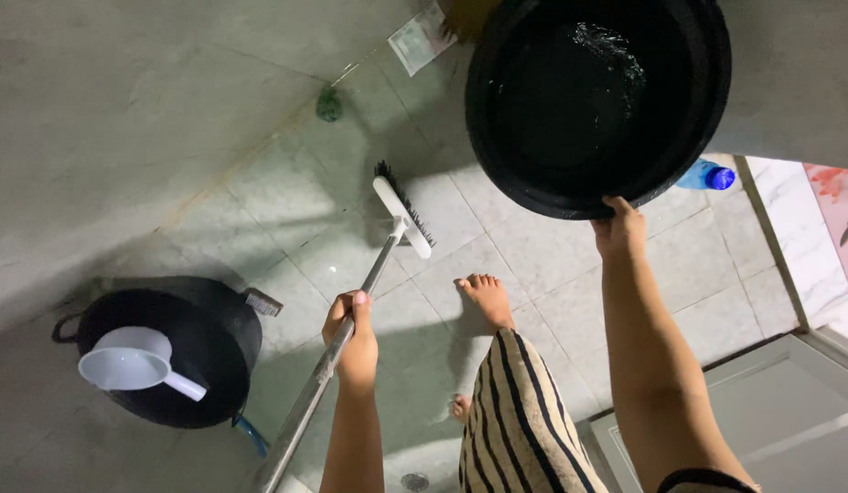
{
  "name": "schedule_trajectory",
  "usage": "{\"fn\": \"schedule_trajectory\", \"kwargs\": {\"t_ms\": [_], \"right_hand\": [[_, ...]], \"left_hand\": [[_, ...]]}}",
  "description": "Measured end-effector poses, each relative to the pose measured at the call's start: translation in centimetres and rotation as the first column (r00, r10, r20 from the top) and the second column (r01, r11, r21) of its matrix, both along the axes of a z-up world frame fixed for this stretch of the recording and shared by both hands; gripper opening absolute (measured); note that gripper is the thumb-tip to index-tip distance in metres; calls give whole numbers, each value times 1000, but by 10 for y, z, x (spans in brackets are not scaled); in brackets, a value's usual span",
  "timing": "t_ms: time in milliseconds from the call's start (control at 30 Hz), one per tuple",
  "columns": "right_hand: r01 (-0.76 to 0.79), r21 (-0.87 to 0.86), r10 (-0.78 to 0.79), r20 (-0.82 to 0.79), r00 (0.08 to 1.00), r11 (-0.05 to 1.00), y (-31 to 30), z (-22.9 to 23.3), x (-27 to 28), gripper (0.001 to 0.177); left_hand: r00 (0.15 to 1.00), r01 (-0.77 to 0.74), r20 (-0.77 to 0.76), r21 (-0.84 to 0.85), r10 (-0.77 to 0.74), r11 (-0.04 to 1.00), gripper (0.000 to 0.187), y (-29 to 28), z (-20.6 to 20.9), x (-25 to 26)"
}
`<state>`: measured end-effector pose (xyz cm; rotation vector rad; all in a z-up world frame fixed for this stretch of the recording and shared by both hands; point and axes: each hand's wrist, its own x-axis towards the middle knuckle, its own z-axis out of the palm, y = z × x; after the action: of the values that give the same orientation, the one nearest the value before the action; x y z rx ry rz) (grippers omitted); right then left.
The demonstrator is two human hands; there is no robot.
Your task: Scrubbing the floor with a broom and water, then using a squeegee to push water into the drain in a bathroom.
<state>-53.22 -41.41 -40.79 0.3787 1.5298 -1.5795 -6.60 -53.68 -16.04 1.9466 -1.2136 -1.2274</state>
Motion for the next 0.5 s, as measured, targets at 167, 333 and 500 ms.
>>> {"fn": "schedule_trajectory", "kwargs": {"t_ms": [167,333,500], "right_hand": [[180,5,-178,186,966,984,-5,-5,11,26],[170,257,-210,138,968,951,-20,16,29,26],[23,387,63,-208,976,922,-33,48,73,31]], "left_hand": [[999,41,25,27,-41,999,22,-7,-11,-9],[998,42,41,12,-42,999,18,-6,-12,-15],[990,15,-134,-237,-48,971,15,15,6,-17]]}}
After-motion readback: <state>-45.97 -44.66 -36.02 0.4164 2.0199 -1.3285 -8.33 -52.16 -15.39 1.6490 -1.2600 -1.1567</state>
